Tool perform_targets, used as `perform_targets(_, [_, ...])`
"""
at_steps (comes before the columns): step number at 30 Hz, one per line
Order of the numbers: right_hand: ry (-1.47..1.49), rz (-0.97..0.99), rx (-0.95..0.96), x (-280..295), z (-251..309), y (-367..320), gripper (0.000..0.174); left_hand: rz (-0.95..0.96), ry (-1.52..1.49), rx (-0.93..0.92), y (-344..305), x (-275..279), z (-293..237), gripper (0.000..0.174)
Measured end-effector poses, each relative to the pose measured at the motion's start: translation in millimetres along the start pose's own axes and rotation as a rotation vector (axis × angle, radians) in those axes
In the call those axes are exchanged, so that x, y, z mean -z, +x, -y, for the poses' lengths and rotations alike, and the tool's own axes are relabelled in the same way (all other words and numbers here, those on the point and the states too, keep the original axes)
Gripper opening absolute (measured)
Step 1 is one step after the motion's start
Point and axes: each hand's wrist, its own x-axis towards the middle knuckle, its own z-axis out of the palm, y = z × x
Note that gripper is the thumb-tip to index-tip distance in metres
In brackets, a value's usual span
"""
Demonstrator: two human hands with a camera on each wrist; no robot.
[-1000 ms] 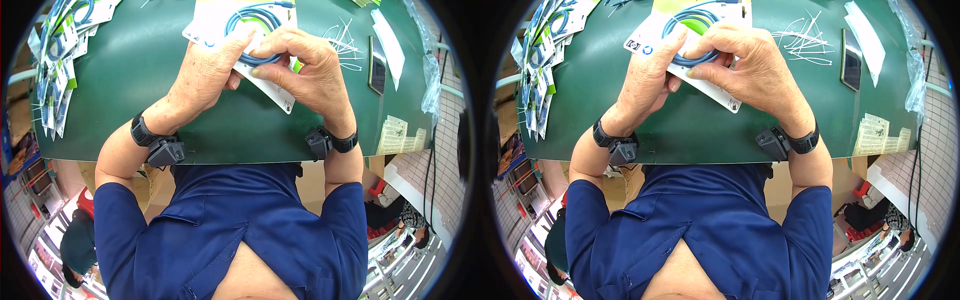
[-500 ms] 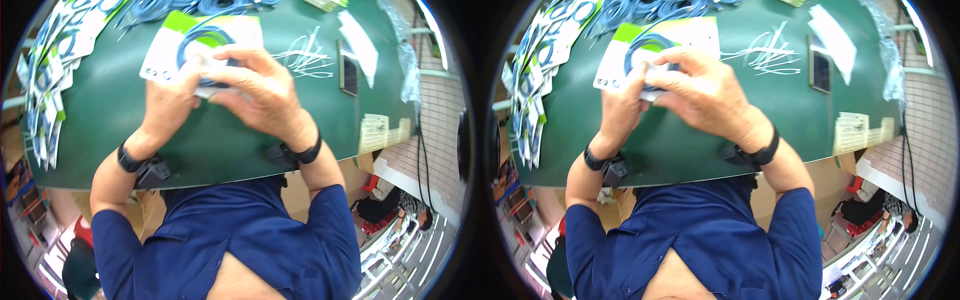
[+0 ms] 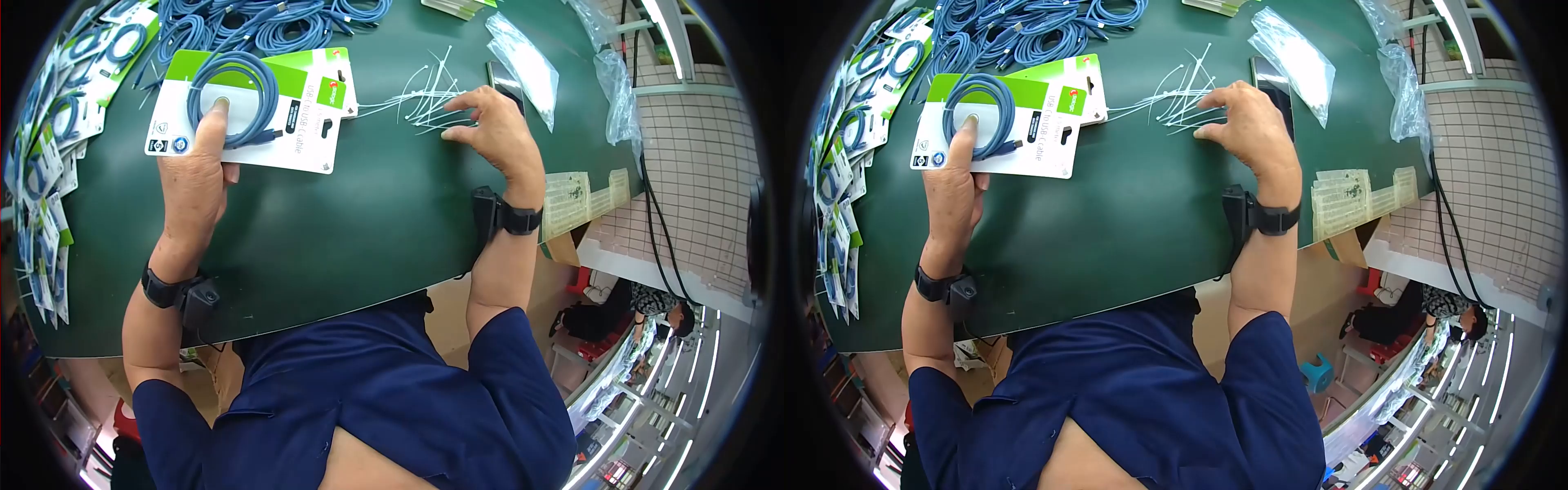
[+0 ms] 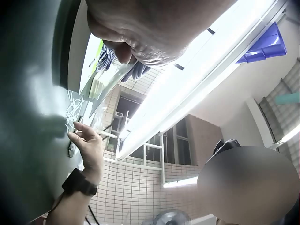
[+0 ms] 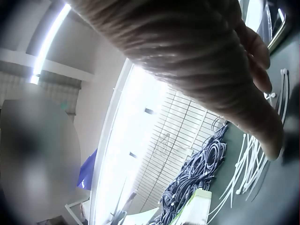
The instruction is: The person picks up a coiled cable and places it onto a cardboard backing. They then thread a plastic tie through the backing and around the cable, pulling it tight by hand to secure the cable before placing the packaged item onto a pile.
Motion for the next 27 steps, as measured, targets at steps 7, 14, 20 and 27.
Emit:
perform_targets(7, [0.178,-0.017,0.036,-26.6,-15.5,16.4,0.016,0.026,-0.009,0.0,2.2,7.3,11.4,0.02])
perform_targets(14, [0.104,-0.223,0.182,-45.8,-7.8,25.7,0.01,0.019,-0.016,0.018,-1.8,-0.7,9.2,0.02])
perform_targets(20, [0.178,-0.265,0.13,-41.5,-3.2,26.4,0.009,0.021,-0.062,0.021,-3.5,-2.0,5.4,0.019])
perform_targets(27, [0.113,-0.322,0.163,-33.0,-0.9,22.0,0.008,0.045,-0.045,-0.049,-7.6,-0.4,-1.8,0.018])
